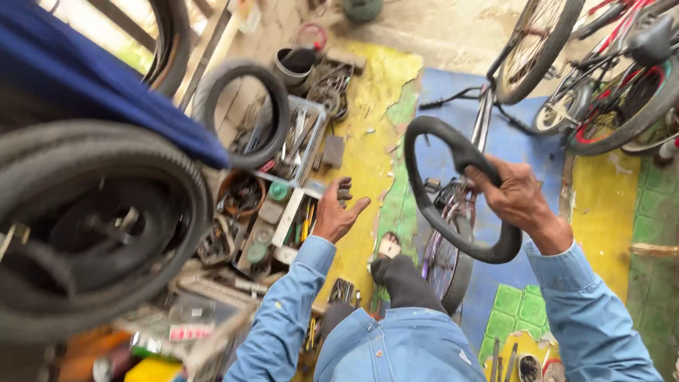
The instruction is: The person removes a bicycle wheel, inspects the tire and inner tube, then uses an air compressor to inflate the inner tube. They return to the workbench, wipe the inner tube with a cloth, and later clean a bicycle frame with a brush.
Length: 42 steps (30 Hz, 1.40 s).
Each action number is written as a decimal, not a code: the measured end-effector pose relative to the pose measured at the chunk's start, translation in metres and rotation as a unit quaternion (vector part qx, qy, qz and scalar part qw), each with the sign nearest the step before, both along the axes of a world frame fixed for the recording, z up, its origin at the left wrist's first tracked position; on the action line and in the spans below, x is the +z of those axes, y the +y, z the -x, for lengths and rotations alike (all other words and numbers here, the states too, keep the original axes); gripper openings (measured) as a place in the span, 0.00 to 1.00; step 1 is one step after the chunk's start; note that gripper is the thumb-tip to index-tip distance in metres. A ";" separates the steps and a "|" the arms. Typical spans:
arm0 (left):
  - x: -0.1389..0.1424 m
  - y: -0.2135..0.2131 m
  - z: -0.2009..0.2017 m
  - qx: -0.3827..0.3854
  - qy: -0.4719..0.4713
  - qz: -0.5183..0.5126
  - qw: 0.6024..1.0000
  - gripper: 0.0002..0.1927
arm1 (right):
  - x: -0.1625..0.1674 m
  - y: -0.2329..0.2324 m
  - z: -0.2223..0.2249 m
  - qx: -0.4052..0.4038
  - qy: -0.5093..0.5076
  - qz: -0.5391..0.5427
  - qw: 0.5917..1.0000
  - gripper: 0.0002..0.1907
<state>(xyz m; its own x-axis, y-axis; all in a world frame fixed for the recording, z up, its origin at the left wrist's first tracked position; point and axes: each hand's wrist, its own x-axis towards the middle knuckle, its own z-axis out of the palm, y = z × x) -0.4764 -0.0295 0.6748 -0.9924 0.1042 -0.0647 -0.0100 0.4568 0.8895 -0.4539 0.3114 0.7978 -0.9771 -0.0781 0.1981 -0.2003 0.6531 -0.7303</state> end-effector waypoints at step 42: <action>0.064 0.250 0.833 -0.286 0.124 0.071 0.947 0.15 | 0.046 0.217 0.728 -0.012 0.101 -0.112 0.988 0.09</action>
<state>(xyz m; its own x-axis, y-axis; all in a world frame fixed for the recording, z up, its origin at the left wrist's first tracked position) -1.3098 0.2204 0.7387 -0.7622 0.6381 0.1088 0.4766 0.4395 0.7613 -1.1819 0.5283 0.8440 -0.9215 -0.1199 0.3695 -0.3099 0.8003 -0.5133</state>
